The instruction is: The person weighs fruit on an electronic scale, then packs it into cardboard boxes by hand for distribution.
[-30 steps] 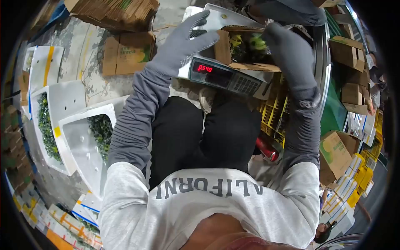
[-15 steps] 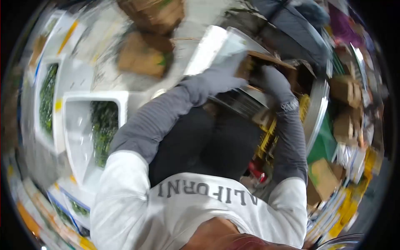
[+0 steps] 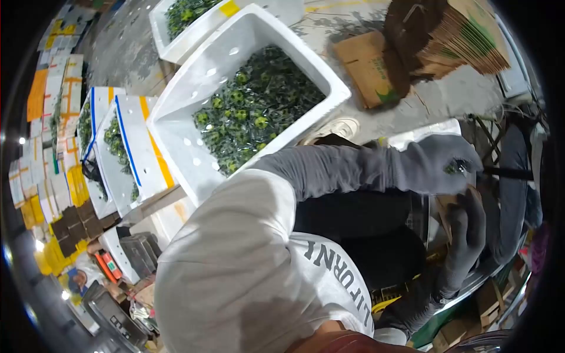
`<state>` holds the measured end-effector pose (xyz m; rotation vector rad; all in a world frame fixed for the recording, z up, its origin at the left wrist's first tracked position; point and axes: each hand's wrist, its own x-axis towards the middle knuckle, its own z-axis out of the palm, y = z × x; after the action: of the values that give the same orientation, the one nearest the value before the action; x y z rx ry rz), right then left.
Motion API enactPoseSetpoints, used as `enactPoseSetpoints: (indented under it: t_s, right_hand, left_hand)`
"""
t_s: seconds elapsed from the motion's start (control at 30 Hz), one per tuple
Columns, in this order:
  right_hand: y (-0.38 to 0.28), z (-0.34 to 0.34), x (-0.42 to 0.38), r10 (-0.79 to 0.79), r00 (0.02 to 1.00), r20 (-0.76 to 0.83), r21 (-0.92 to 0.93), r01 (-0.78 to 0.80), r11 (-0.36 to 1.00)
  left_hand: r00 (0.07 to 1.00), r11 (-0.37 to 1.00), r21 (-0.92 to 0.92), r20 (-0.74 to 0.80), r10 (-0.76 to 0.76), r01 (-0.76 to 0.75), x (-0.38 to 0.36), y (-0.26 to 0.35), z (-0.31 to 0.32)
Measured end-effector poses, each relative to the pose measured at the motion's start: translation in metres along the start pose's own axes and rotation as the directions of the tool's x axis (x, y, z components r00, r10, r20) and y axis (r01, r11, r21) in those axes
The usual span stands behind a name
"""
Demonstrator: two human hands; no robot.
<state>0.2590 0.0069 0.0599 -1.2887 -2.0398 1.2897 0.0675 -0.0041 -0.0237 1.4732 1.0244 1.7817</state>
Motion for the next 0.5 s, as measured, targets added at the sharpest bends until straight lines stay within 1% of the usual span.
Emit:
enactPoseSetpoints:
  t_s: [0.03, 0.1, 0.13, 0.17, 0.2, 0.23, 0.27, 0.3, 0.33, 0.37, 0.4, 0.43, 0.47, 0.5]
  right_hand:
    - [0.016, 0.000, 0.004, -0.047, 0.994, -0.103, -0.097, 0.037, 0.995]
    - [0.000, 0.008, 0.005, 0.144, 0.960, -0.239, 0.070, -0.131, 0.989]
    - [0.020, -0.002, 0.007, 0.163, 0.961, -0.224, 0.107, -0.142, 0.984]
    - [0.026, -0.004, 0.007, 0.186, 0.955, -0.231, 0.100, -0.167, 0.981]
    - [0.029, -0.005, 0.006, 0.208, 0.949, -0.237, 0.090, -0.192, 0.977]
    - [0.032, -0.005, 0.006, 0.230, 0.942, -0.243, 0.079, -0.217, 0.973]
    - [0.036, -0.004, 0.005, 0.254, 0.932, -0.258, 0.082, -0.240, 0.967]
    - [0.041, -0.007, 0.005, 0.254, 0.936, -0.244, 0.072, -0.244, 0.967]
    - [0.047, -0.010, 0.006, 0.253, 0.939, -0.231, 0.063, -0.245, 0.967]
    - [0.048, -0.010, 0.008, 0.250, 0.943, -0.222, 0.054, -0.244, 0.968]
    - [0.046, -0.005, 0.011, 0.251, 0.944, -0.214, 0.062, -0.243, 0.968]
    - [0.044, 0.000, 0.014, 0.251, 0.945, -0.209, 0.070, -0.241, 0.968]
    - [0.041, 0.004, 0.016, 0.250, 0.946, -0.205, 0.077, -0.239, 0.968]
    - [0.037, 0.009, 0.019, 0.231, 0.955, -0.184, 0.032, -0.229, 0.973]
  left_hand:
    - [0.997, 0.993, 0.104, -0.050, 0.067, -0.061, -0.008, 0.000, -0.026]
    - [0.969, 0.966, 0.216, -0.233, -0.087, 0.139, -0.030, 0.009, -0.094]
    - [0.955, 0.940, 0.298, -0.287, -0.080, 0.169, -0.037, 0.028, -0.133]
    - [0.920, 0.919, 0.311, -0.375, -0.113, 0.240, -0.058, 0.018, -0.175]
    - [0.808, 0.892, 0.220, -0.545, -0.224, 0.396, -0.075, 0.021, -0.209]
    - [0.787, 0.757, 0.400, -0.571, -0.234, 0.516, -0.097, 0.024, -0.248]
    - [0.765, 0.572, 0.548, -0.597, -0.244, 0.610, -0.119, 0.027, -0.287]
    - [0.713, 0.410, 0.592, -0.643, -0.278, 0.694, -0.137, 0.038, -0.310]
    - [0.783, 0.174, 0.764, -0.598, -0.173, 0.622, -0.154, 0.042, -0.325]
    - [0.852, -0.088, 0.857, -0.515, -0.093, 0.508, -0.172, 0.042, -0.336]
    - [0.914, -0.353, 0.863, -0.403, -0.051, 0.361, -0.188, 0.039, -0.342]
    - [0.848, -0.276, 0.861, -0.488, -0.209, 0.427, -0.201, 0.033, -0.341]
    - [0.757, -0.204, 0.841, -0.540, -0.368, 0.500, -0.213, 0.023, -0.337]
    - [0.646, -0.142, 0.804, -0.556, -0.523, 0.577, -0.225, 0.011, -0.330]
